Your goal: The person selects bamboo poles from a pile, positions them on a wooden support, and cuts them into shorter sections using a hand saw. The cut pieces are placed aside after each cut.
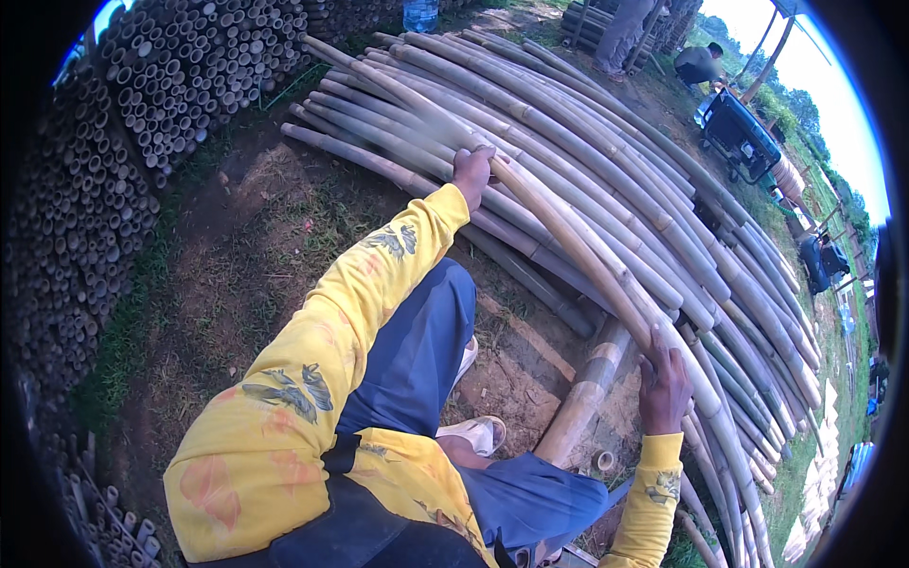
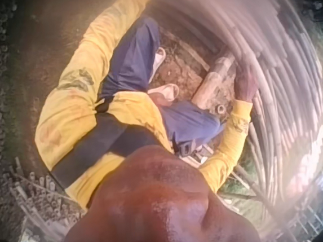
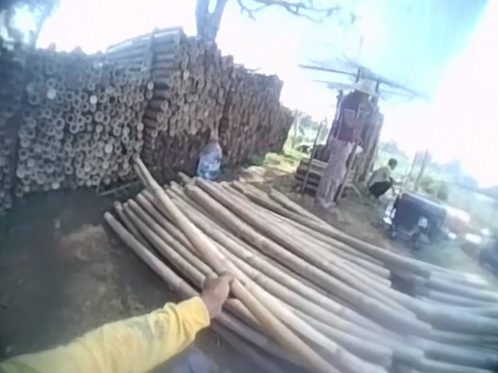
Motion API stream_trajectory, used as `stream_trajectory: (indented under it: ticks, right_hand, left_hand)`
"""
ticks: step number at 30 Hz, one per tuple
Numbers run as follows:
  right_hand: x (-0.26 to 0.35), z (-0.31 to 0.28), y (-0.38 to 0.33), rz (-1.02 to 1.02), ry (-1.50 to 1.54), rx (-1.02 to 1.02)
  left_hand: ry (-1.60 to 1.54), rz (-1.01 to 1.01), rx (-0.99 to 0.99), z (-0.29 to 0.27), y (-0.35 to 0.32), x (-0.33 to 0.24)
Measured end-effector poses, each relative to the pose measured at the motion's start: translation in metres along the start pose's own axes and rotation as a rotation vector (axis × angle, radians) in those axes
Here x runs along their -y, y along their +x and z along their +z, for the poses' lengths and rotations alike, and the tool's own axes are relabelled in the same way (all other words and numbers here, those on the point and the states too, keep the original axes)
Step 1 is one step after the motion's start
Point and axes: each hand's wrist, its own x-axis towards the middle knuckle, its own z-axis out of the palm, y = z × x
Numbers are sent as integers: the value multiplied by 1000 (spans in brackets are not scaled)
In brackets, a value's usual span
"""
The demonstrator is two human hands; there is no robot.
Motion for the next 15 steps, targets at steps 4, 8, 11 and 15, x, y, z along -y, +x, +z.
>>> stream_trajectory:
  ticks: [4, 8, 11, 15]
  right_hand:
    - [-15, 4, 5, -17, 41, -21]
    - [-28, -3, 4, 4, 48, 7]
    - [-47, -7, -4, 29, 68, 29]
    - [-59, -16, -5, 2, 68, 14]
  left_hand:
    - [46, 11, -21, 3, 8, 12]
    - [141, -20, 37, 10, 4, 16]
    - [145, -38, 73, 22, -19, 14]
    - [137, -66, 133, 28, -34, 15]
